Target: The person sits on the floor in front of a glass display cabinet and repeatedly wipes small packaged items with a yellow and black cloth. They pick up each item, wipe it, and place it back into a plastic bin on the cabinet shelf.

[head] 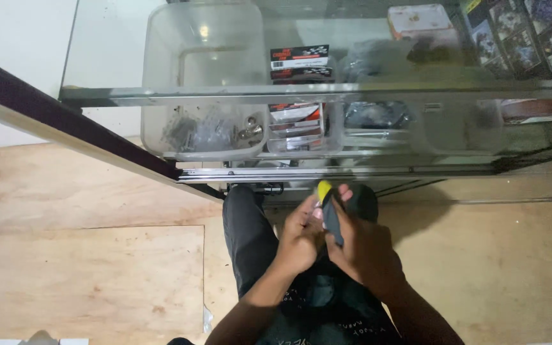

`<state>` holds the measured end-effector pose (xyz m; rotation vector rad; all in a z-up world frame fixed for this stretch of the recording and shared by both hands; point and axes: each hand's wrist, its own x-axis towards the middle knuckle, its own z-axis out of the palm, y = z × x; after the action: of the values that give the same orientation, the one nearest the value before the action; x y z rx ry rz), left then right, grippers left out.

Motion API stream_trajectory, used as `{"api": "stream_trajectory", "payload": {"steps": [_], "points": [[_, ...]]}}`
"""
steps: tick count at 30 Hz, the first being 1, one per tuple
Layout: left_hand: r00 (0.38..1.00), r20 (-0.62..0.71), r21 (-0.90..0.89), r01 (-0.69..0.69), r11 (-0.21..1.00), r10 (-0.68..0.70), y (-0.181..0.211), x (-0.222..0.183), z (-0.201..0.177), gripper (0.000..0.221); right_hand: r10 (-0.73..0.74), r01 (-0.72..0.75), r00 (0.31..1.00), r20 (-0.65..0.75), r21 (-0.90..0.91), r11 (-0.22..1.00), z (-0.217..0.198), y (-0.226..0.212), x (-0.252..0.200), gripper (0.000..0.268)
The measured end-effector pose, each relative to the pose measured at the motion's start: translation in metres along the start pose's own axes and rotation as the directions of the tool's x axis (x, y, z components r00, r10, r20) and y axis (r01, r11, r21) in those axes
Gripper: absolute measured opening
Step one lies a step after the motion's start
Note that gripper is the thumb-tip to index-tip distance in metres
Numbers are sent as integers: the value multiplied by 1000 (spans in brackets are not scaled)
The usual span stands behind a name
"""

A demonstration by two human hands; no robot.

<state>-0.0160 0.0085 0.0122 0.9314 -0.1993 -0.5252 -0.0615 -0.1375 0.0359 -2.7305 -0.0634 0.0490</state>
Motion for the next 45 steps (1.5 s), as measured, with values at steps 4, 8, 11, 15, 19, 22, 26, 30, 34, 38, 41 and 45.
{"api": "stream_trajectory", "payload": {"steps": [4,8,11,15,19,22,26,30,34,38,41,45], "points": [[983,-125,210,-104,972,132,-35,2,-5,36,199,-191,980,26,-176,966,26,20,8,78],[990,-96,-214,-125,969,107,-10,8,-12,54,116,-114,993,33,-67,991,13,13,6,80],[994,74,-99,-74,992,82,7,9,-19,78,-53,54,997,-48,14,998,5,-6,4,78],[987,116,219,-139,966,116,7,3,-3,62,15,-15,999,-36,-24,1000,4,-6,12,89],[995,70,194,-88,977,75,-9,4,-9,44,-43,38,993,-111,-46,998,5,7,14,90],[1000,-13,-24,-4,1000,3,-14,10,-15,47,88,-87,996,25,-33,996,0,10,6,86],[994,65,-345,-57,937,85,-7,13,-16,61,-42,42,999,6,-53,998,4,-5,1,81],[984,106,-63,-134,989,141,11,3,3,71,-52,51,997,-52,-19,999,10,4,13,81],[999,26,-92,-29,995,32,-2,3,-1,49,35,-39,998,-57,-75,996,9,6,7,88],[999,-20,-397,-44,917,39,14,8,12,47,-49,50,989,-139,4,999,9,-8,0,85],[997,-39,-424,-71,903,60,21,15,14,49,-77,77,989,-128,-10,997,27,-6,-10,81],[990,-103,-487,-130,864,91,12,22,2,49,-203,172,975,91,273,946,1,0,-22,72]]}}
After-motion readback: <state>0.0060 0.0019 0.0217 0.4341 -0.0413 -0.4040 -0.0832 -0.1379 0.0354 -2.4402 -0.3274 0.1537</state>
